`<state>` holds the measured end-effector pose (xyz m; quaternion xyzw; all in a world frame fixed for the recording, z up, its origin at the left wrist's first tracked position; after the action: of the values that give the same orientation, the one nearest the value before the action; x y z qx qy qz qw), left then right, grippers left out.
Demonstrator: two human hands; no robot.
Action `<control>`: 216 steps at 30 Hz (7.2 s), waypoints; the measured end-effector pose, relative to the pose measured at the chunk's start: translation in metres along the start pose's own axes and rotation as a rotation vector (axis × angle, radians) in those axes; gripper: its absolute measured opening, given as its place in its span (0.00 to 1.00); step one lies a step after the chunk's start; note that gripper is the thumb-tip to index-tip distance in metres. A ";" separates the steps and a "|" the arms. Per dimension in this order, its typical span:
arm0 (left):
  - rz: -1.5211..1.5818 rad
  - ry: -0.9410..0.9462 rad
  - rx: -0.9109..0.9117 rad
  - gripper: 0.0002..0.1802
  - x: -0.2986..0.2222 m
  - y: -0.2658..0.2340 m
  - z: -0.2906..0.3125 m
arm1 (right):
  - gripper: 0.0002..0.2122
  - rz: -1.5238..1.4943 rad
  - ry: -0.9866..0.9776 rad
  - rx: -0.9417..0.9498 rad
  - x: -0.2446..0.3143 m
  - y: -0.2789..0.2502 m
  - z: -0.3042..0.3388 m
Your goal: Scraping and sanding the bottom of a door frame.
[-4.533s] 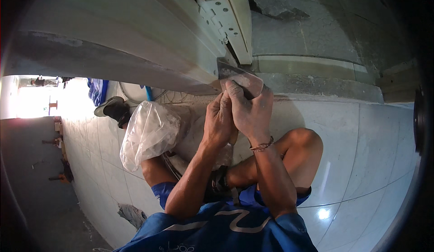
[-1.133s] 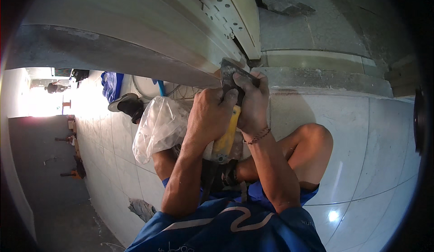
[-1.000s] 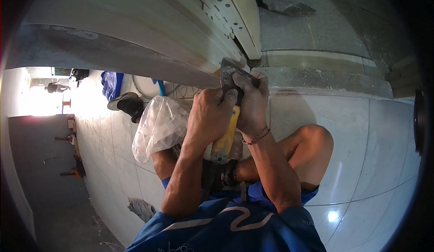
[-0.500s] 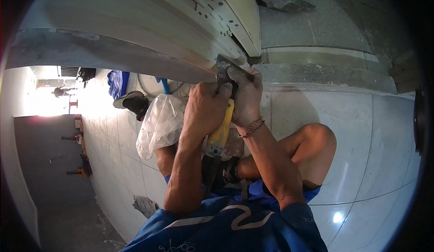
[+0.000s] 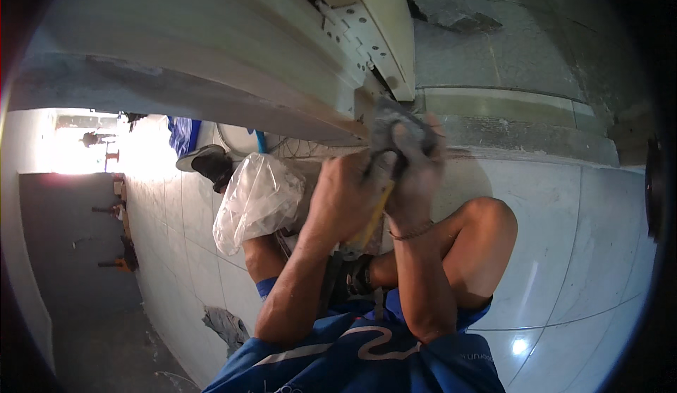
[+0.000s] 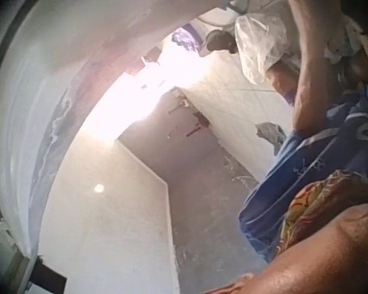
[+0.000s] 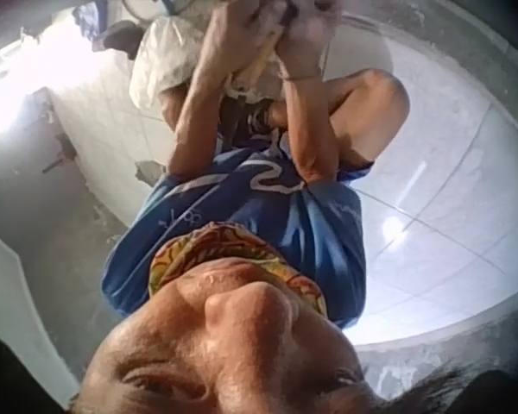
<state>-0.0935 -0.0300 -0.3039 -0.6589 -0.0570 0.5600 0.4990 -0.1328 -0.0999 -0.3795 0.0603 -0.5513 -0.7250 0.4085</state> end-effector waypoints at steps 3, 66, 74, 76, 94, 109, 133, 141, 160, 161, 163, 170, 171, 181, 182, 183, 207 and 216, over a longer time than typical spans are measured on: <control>0.170 -0.034 0.158 0.18 0.004 0.018 0.006 | 0.21 0.024 -0.002 0.176 0.019 -0.022 -0.007; 0.721 -0.258 -0.140 0.25 0.031 -0.013 -0.008 | 0.27 1.377 -0.946 0.559 0.003 0.031 0.016; 0.736 -0.234 0.071 0.26 0.020 -0.012 0.000 | 0.26 1.341 -0.868 0.510 0.007 0.026 0.035; 0.602 -0.308 -0.011 0.26 0.026 -0.013 0.002 | 0.26 1.323 -0.858 0.493 0.006 0.023 0.037; 0.637 -0.298 0.057 0.23 0.027 -0.013 -0.008 | 0.27 1.347 -0.969 0.565 -0.001 0.022 0.023; 0.268 -0.149 -0.107 0.18 0.023 -0.019 0.000 | 0.26 1.323 -0.836 0.585 0.008 0.030 0.022; 0.085 0.225 -0.206 0.14 -0.005 -0.019 0.000 | 0.29 1.275 -0.759 0.588 0.008 0.024 0.019; 0.017 0.333 -0.185 0.12 -0.009 -0.023 -0.001 | 0.29 1.260 -0.742 0.593 0.006 0.019 0.024; 0.274 -0.064 -0.082 0.17 -0.009 -0.018 -0.005 | 0.26 1.295 -0.771 0.577 0.016 0.023 0.021; 0.309 -0.079 -0.073 0.17 -0.006 -0.017 -0.005 | 0.26 1.296 -0.773 0.578 0.017 0.024 0.019; 0.189 0.110 -0.128 0.16 -0.006 -0.020 -0.007 | 0.25 1.279 -0.728 0.588 0.019 0.027 0.015; 0.190 0.057 -0.091 0.15 -0.011 -0.021 -0.009 | 0.26 1.276 -0.732 0.579 0.014 0.025 0.014; 0.191 0.057 -0.092 0.15 -0.011 -0.022 -0.006 | 0.26 1.272 -0.773 0.587 0.014 0.023 0.020; 0.285 -0.012 -0.102 0.14 -0.009 -0.022 -0.006 | 0.31 1.213 -0.737 0.624 0.009 0.022 0.021; 0.180 0.013 -0.118 0.14 -0.011 -0.022 -0.005 | 0.31 1.216 -0.734 0.625 0.010 0.023 0.020; 0.182 0.010 -0.117 0.14 -0.009 -0.021 -0.005 | 0.31 1.229 -0.683 0.616 0.012 0.024 0.017; -0.002 -0.039 -0.135 0.17 -0.024 -0.024 -0.009 | 0.29 1.179 -0.786 0.622 0.007 0.021 0.012; 0.041 -0.058 -0.125 0.16 -0.017 -0.025 -0.001 | 0.27 1.152 -0.841 0.610 0.003 0.018 0.015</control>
<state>-0.0862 -0.0290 -0.2747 -0.6731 -0.0928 0.5846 0.4434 -0.1334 -0.0922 -0.3572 -0.4062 -0.7797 -0.1764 0.4427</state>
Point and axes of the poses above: each hand's wrist, its own z-axis away from the middle knuckle, its own y-axis out of the palm, x = y × z, the point moved 4 cm from there along -z, towards the middle knuckle, and after that the axes turned 3 degrees about -y, right-handed, at the moved point
